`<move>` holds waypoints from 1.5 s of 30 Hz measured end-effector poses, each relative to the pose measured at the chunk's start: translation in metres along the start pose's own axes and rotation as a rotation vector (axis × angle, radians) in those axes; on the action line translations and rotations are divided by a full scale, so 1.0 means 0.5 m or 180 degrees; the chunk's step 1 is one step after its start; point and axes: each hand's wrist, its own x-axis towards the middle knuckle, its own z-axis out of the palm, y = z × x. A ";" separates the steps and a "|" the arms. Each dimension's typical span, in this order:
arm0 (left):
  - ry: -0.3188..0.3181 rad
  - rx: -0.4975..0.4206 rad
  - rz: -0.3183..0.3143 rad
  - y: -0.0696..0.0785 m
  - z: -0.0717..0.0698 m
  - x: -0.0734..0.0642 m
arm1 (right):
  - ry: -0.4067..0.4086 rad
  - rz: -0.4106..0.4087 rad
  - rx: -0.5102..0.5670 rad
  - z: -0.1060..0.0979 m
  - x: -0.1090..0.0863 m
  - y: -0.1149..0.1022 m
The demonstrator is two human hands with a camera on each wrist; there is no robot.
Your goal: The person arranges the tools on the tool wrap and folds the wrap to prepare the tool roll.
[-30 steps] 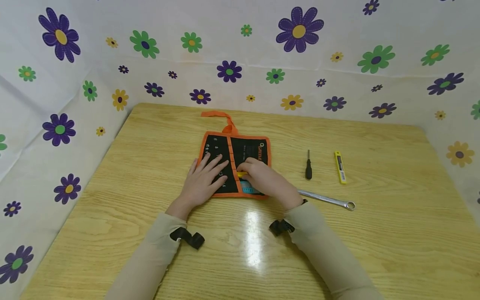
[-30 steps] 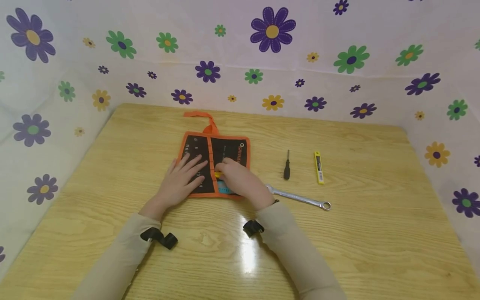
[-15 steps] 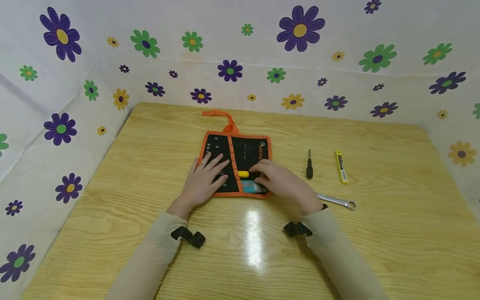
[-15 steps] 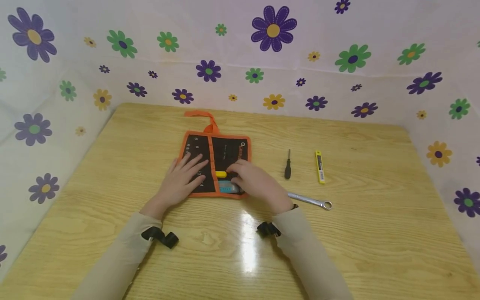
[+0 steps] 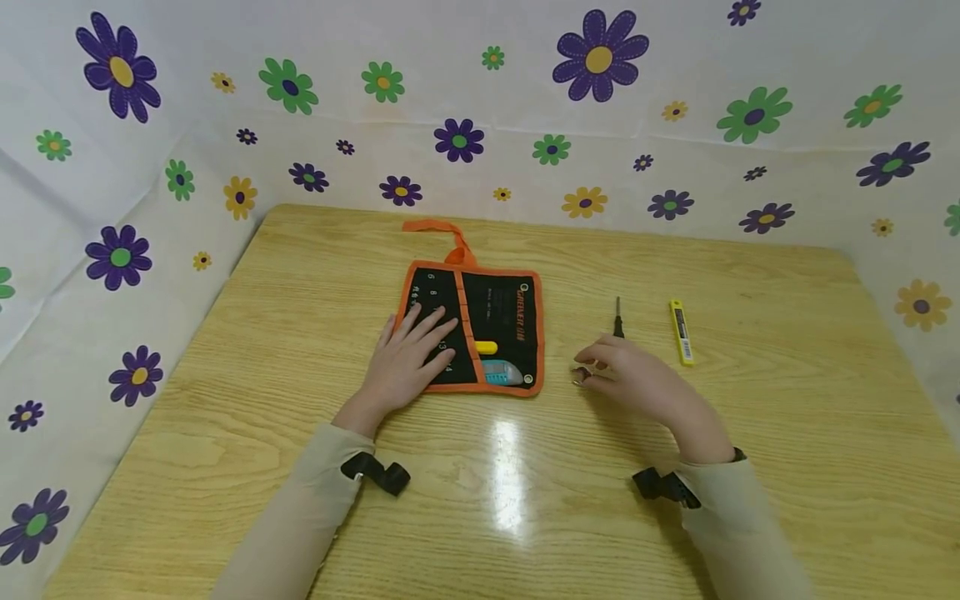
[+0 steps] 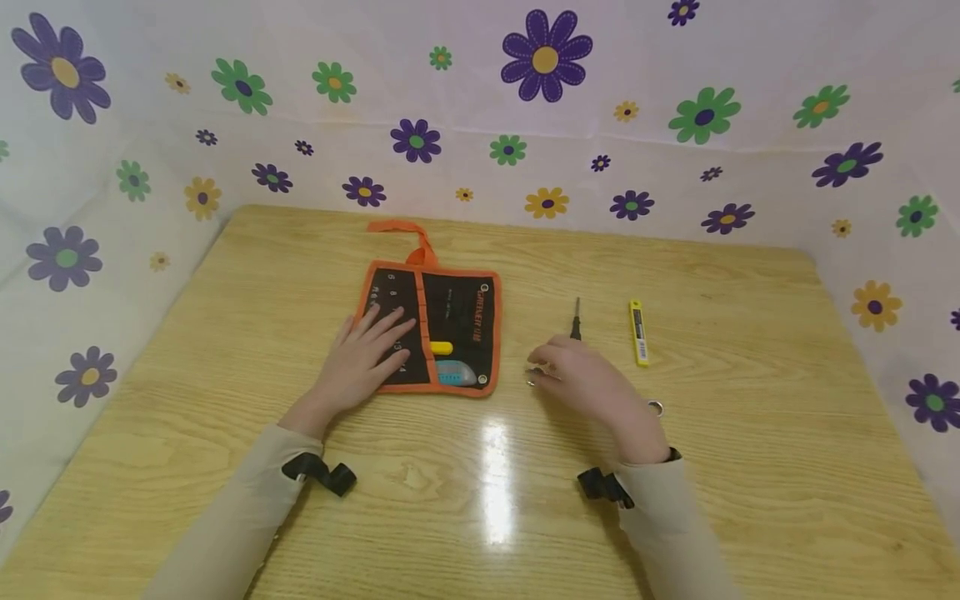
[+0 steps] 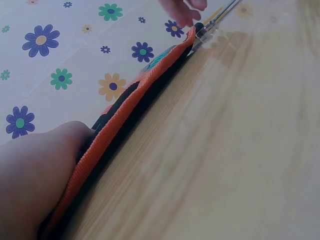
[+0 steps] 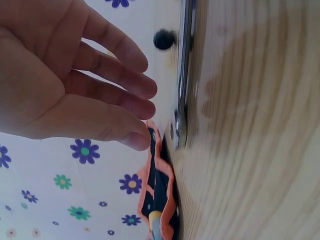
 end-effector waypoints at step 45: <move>-0.0046 -0.0023 -0.0006 0.001 -0.003 -0.001 | -0.0203 0.0366 -0.0156 -0.017 -0.055 0.072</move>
